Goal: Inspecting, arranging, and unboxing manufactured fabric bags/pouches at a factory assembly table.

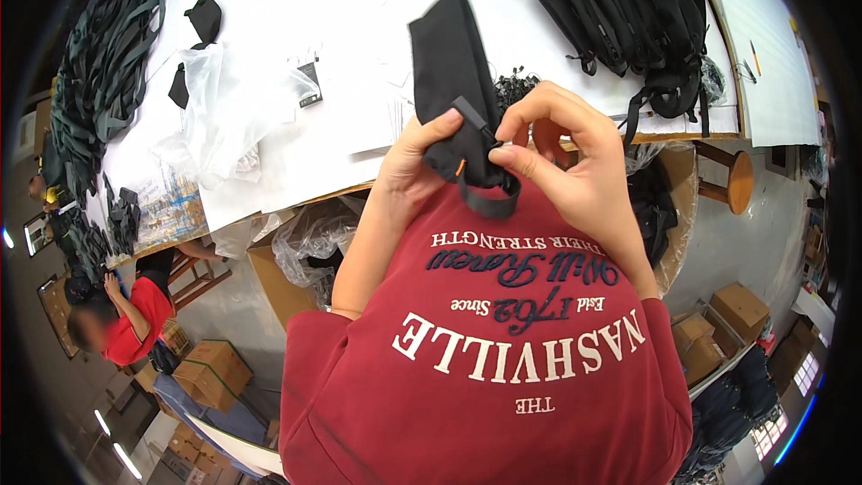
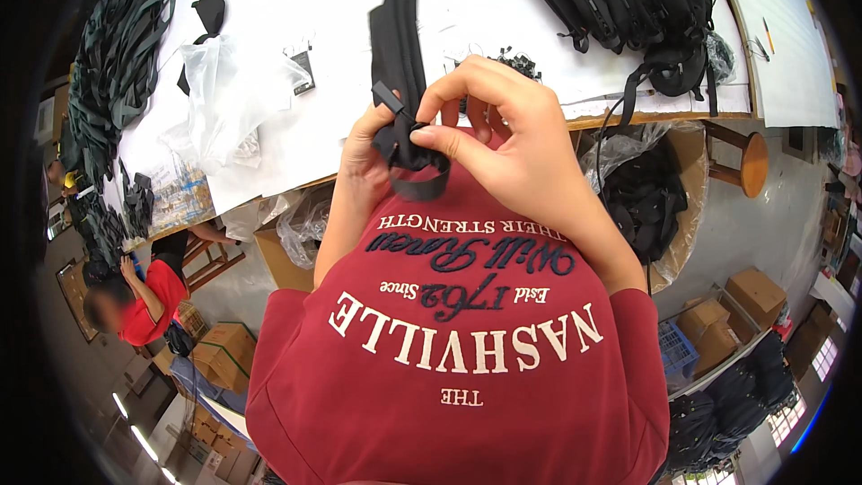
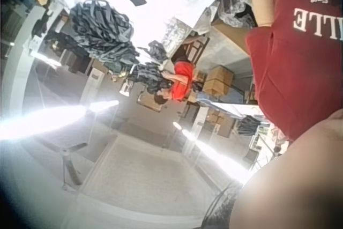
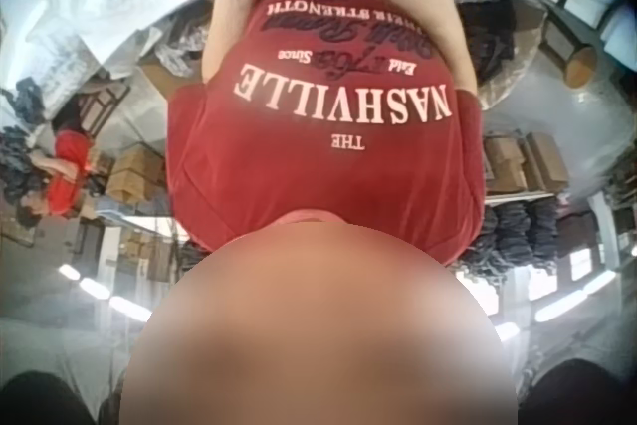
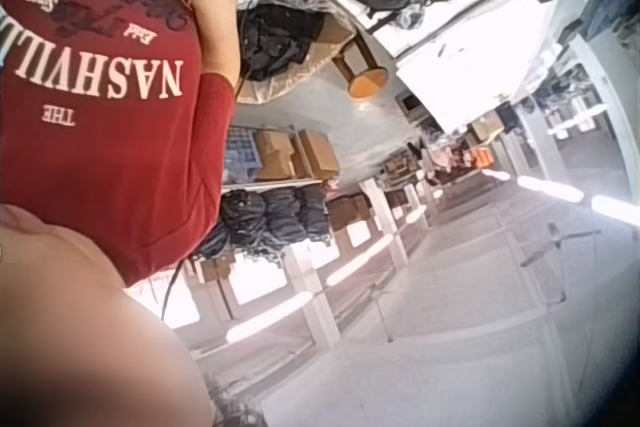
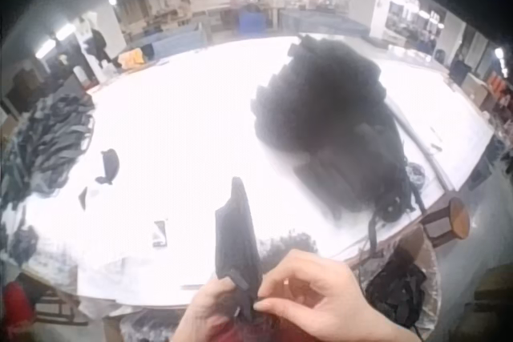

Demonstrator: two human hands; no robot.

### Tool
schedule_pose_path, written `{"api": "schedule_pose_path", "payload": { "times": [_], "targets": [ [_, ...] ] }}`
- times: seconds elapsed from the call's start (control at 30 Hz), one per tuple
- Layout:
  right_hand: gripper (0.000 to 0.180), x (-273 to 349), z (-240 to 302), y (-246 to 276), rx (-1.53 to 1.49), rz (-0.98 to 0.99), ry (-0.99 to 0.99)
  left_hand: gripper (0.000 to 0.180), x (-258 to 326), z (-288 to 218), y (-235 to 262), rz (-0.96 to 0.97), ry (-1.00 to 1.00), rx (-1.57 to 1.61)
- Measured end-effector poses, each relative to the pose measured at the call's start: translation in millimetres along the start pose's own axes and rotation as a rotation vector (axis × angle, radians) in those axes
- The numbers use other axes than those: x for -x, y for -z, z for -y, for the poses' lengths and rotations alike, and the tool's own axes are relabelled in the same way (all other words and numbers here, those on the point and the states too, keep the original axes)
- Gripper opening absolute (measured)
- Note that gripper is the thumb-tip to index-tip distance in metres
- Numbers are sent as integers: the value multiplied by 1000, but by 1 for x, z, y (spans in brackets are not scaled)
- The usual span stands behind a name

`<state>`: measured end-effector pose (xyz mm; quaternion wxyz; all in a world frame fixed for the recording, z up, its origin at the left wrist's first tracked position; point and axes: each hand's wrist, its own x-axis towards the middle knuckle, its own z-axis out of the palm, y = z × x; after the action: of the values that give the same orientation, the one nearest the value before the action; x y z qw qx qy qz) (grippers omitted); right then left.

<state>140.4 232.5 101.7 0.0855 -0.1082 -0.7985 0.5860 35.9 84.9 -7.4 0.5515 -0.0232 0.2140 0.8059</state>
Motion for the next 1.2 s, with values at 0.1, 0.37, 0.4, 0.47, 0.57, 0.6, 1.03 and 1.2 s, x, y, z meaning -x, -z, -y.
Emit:
{"api": "schedule_pose_path", "payload": {
  "times": [0.1, 0.37, 0.4, 0.47, 0.57, 0.6, 1.03, 1.2],
  "targets": [
    [13, 7, -8, -11, -356, -3, -101, 39, 5, -3, -13, -7, 9, -26],
    [10, 11, 4, -3, -216, 10, -78, 41, 7, -7, -13, 88, 0, -10],
    [10, 13, 3, -2, -211, 5, -66, 41, 7, -8, -16, 112, -13, -21],
    [10, 14, 1, -1, -209, 2, -54, 43, 6, -10, -16, 95, -4, -44],
    [12, 13, 4, 1, -17, -75, 134, 45, 7, -12, -21, 46, 5, -99],
    [14, 11, 5, 1, 137, -109, 298, 46, 8, -13, -24, 14, 4, -131],
    [25, 3, 13, 11, 445, 56, 517, 45, 11, -11, -26, -49, -52, -160],
    [23, 2, 17, 10, 449, 129, 517, 42, 12, -9, -27, -74, -102, -146]
  ]
}}
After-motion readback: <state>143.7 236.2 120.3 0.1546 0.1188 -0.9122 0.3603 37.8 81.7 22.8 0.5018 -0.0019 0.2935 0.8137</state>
